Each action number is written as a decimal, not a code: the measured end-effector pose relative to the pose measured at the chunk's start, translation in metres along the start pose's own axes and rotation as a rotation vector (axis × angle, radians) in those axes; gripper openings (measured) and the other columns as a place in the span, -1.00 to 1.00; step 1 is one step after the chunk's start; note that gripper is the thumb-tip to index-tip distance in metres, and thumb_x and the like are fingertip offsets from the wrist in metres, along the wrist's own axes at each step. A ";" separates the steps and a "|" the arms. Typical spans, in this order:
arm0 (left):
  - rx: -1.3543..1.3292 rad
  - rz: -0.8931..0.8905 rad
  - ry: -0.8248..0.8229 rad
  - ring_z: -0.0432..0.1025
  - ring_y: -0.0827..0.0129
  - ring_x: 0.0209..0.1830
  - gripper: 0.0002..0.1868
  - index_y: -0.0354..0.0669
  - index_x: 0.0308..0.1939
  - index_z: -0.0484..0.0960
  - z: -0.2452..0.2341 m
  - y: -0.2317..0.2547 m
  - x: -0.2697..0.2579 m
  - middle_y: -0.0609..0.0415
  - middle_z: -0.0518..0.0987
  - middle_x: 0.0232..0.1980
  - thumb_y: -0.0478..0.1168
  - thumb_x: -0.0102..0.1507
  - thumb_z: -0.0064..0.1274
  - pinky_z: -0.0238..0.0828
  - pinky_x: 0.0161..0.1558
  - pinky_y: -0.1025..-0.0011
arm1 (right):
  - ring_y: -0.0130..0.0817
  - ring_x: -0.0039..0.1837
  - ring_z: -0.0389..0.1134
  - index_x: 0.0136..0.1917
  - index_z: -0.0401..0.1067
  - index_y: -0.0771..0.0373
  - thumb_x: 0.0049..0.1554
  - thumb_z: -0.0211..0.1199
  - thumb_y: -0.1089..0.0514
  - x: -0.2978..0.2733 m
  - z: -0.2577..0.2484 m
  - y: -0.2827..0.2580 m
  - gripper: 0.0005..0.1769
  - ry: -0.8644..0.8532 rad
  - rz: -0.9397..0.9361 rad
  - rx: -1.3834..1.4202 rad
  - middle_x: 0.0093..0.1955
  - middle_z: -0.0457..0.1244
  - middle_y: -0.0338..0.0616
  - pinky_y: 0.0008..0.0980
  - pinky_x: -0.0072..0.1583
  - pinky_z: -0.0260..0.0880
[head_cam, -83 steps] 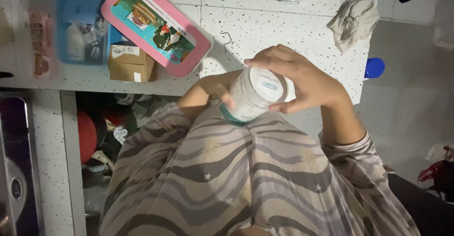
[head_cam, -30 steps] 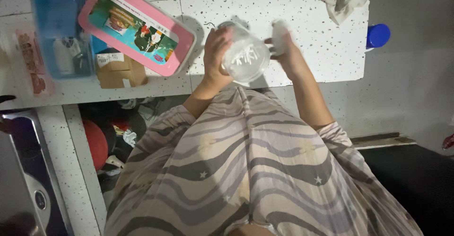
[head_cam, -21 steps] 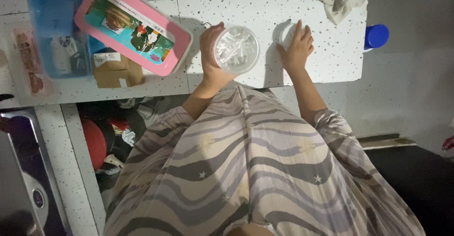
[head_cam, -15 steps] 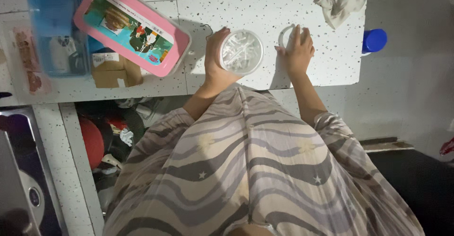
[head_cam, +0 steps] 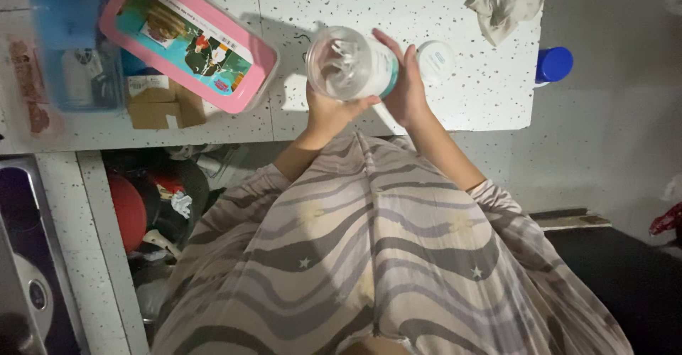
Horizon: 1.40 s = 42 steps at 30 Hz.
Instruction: The person opens a plastic jar and removes its contents, then opens a pink container and a blue container, emptying their contents onto the table. They handle various small items including packets, tape, and cables, placing them on the table.
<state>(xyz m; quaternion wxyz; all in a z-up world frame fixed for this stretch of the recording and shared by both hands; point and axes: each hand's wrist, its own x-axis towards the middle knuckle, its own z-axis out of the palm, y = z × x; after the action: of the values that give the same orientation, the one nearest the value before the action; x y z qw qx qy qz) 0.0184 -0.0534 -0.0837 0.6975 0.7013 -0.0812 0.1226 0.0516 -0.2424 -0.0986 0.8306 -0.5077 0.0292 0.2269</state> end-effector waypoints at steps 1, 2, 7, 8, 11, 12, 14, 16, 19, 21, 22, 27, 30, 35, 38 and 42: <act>0.053 -0.016 -0.008 0.54 0.28 0.31 0.02 -0.15 0.46 0.34 0.001 -0.001 0.001 -0.04 0.55 0.32 -0.06 0.06 0.65 0.59 0.34 0.33 | 0.07 0.61 0.13 0.64 0.02 0.24 0.24 -0.12 -0.56 -0.002 0.006 -0.003 0.03 -0.035 0.117 0.162 0.61 0.06 0.13 0.04 0.51 0.25; 0.059 0.006 -0.008 0.50 0.26 0.35 0.08 -0.15 0.48 0.28 0.001 -0.002 0.001 -0.05 0.51 0.35 -0.04 0.04 0.64 0.57 0.35 0.29 | 0.04 0.57 0.16 0.62 0.06 0.24 0.22 -0.09 -0.54 -0.003 0.010 -0.005 0.01 -0.070 0.234 0.324 0.59 0.08 0.08 0.05 0.46 0.30; 0.194 0.129 -0.008 0.26 0.14 0.47 0.32 -0.22 0.59 -0.12 0.004 -0.013 -0.003 -0.20 0.17 0.53 0.11 0.07 0.53 0.38 0.43 0.17 | 0.02 0.46 0.25 0.63 0.10 0.26 0.26 -0.05 -0.57 -0.009 0.004 0.010 0.03 -0.024 0.186 0.406 0.52 0.16 0.10 -0.03 0.30 0.34; 0.208 0.071 0.002 0.24 0.11 0.48 0.24 -0.23 0.60 -0.11 0.004 -0.017 -0.006 -0.23 0.17 0.54 0.06 0.14 0.46 0.32 0.44 0.14 | 0.01 0.50 0.22 0.61 0.07 0.23 0.21 -0.04 -0.58 -0.008 0.000 0.015 0.04 0.040 0.160 0.371 0.53 0.14 0.08 -0.01 0.28 0.33; 0.267 -0.045 0.020 0.22 0.01 0.50 0.00 -0.23 0.62 -0.05 0.001 -0.037 -0.016 -0.26 0.20 0.55 -0.07 0.32 0.31 0.19 0.48 0.08 | -0.04 0.47 0.13 0.62 -0.13 0.08 0.14 0.02 -0.55 -0.001 -0.021 0.031 0.05 0.412 0.185 -0.005 0.51 0.07 0.11 -0.02 0.27 0.23; 0.298 -0.045 0.017 0.22 0.00 0.50 -0.06 -0.22 0.61 -0.02 0.001 -0.048 -0.016 -0.25 0.23 0.53 -0.10 0.35 0.27 0.18 0.49 0.08 | 0.00 0.47 0.15 0.61 -0.15 0.11 0.13 0.11 -0.50 -0.002 -0.029 0.036 0.05 0.505 0.115 -0.077 0.49 0.06 0.17 0.00 0.30 0.26; 0.368 -0.060 -0.035 0.26 -0.01 0.48 -0.17 -0.19 0.59 0.06 0.000 -0.066 -0.018 -0.20 0.30 0.48 -0.15 0.37 0.22 0.19 0.48 0.09 | 0.07 0.47 0.18 0.58 -0.19 0.17 0.12 0.30 -0.41 -0.003 -0.045 0.043 0.10 0.691 -0.031 -0.223 0.46 0.06 0.31 0.05 0.34 0.32; 0.446 -0.088 -0.133 0.33 0.02 0.44 -0.26 -0.15 0.55 0.16 -0.001 -0.080 -0.020 -0.13 0.40 0.42 -0.20 0.37 0.20 0.24 0.43 0.09 | 0.05 0.43 0.19 0.56 -0.15 0.17 0.13 0.34 -0.35 -0.005 -0.055 0.049 0.05 0.759 -0.133 -0.284 0.46 0.04 0.31 0.06 0.31 0.35; 0.257 -0.311 -0.244 0.36 0.04 0.32 -0.29 -0.15 0.53 0.17 0.011 -0.088 -0.023 -0.17 0.36 0.43 -0.22 0.34 0.12 0.38 0.27 0.17 | 0.03 0.40 0.18 0.57 -0.15 0.13 0.13 0.31 -0.31 -0.004 -0.062 0.051 0.02 0.843 -0.127 -0.220 0.45 0.02 0.28 0.07 0.24 0.39; 0.257 -0.306 -0.281 0.41 0.09 0.28 -0.33 -0.11 0.52 0.22 0.015 -0.086 -0.021 -0.14 0.39 0.41 -0.23 0.36 0.10 0.42 0.22 0.19 | 0.04 0.39 0.18 0.57 -0.17 0.10 0.11 0.27 -0.29 -0.004 -0.062 0.049 0.00 0.867 -0.100 -0.145 0.44 0.02 0.26 0.07 0.20 0.40; 0.257 -0.304 -0.301 0.44 0.11 0.27 -0.35 -0.08 0.52 0.24 0.016 -0.084 -0.019 -0.13 0.40 0.40 -0.24 0.37 0.09 0.45 0.20 0.21 | 0.05 0.38 0.19 0.57 -0.16 0.10 0.10 0.26 -0.26 -0.004 -0.061 0.048 -0.01 0.867 -0.100 -0.118 0.43 0.02 0.26 0.07 0.19 0.40; 0.419 0.042 -0.283 0.36 0.01 0.38 -0.26 -0.09 0.56 0.20 0.019 -0.077 -0.001 -0.12 0.37 0.41 -0.29 0.33 0.16 0.38 0.33 0.15 | 0.07 0.54 0.03 0.63 -0.13 0.18 0.19 0.47 -0.05 -0.012 -0.057 0.043 0.01 0.790 -0.335 -0.665 0.55 -0.06 0.28 0.01 0.48 0.13; 0.351 -0.096 -0.334 0.43 0.09 0.29 -0.26 -0.03 0.56 0.22 0.026 -0.082 0.003 -0.10 0.39 0.41 -0.28 0.32 0.16 0.45 0.25 0.22 | 0.04 0.55 0.03 0.62 -0.11 0.22 0.17 0.50 0.00 -0.011 -0.058 0.044 0.02 0.777 -0.395 -0.736 0.55 -0.06 0.23 0.00 0.49 0.15; 0.276 -0.211 -0.371 0.50 0.17 0.24 -0.28 0.01 0.54 0.24 0.035 -0.099 0.000 -0.08 0.40 0.46 -0.26 0.32 0.16 0.48 0.14 0.30 | 0.01 0.60 -0.02 0.64 -0.12 0.26 0.21 0.56 0.04 -0.007 -0.059 0.041 0.05 0.783 -0.493 -0.913 0.58 -0.10 0.15 0.00 0.52 0.13; 0.231 -0.238 -0.406 0.47 0.15 0.28 -0.27 0.00 0.55 0.23 0.035 -0.110 -0.004 -0.10 0.38 0.47 -0.26 0.32 0.16 0.48 0.13 0.30 | -0.01 0.59 0.05 0.66 -0.10 0.25 0.12 0.58 0.08 -0.011 -0.052 0.036 0.10 0.747 -0.535 -0.951 0.58 -0.06 0.10 0.00 0.57 0.13; 0.300 -0.145 -0.421 0.42 0.10 0.36 -0.26 -0.05 0.56 0.22 0.036 -0.122 -0.006 -0.09 0.42 0.45 -0.26 0.34 0.18 0.40 0.29 0.23 | 0.07 0.58 -0.01 0.66 -0.02 0.18 0.02 0.67 0.10 -0.012 -0.043 0.017 0.17 0.672 -0.620 -1.282 0.59 -0.11 0.09 0.04 0.55 0.10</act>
<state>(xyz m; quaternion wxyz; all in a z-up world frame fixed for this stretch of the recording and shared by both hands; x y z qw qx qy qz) 0.0497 -0.0878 -0.2022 0.5604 0.8110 -0.1547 -0.0655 0.0417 -0.2768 -0.1301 0.3480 -0.9140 -0.0006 -0.2084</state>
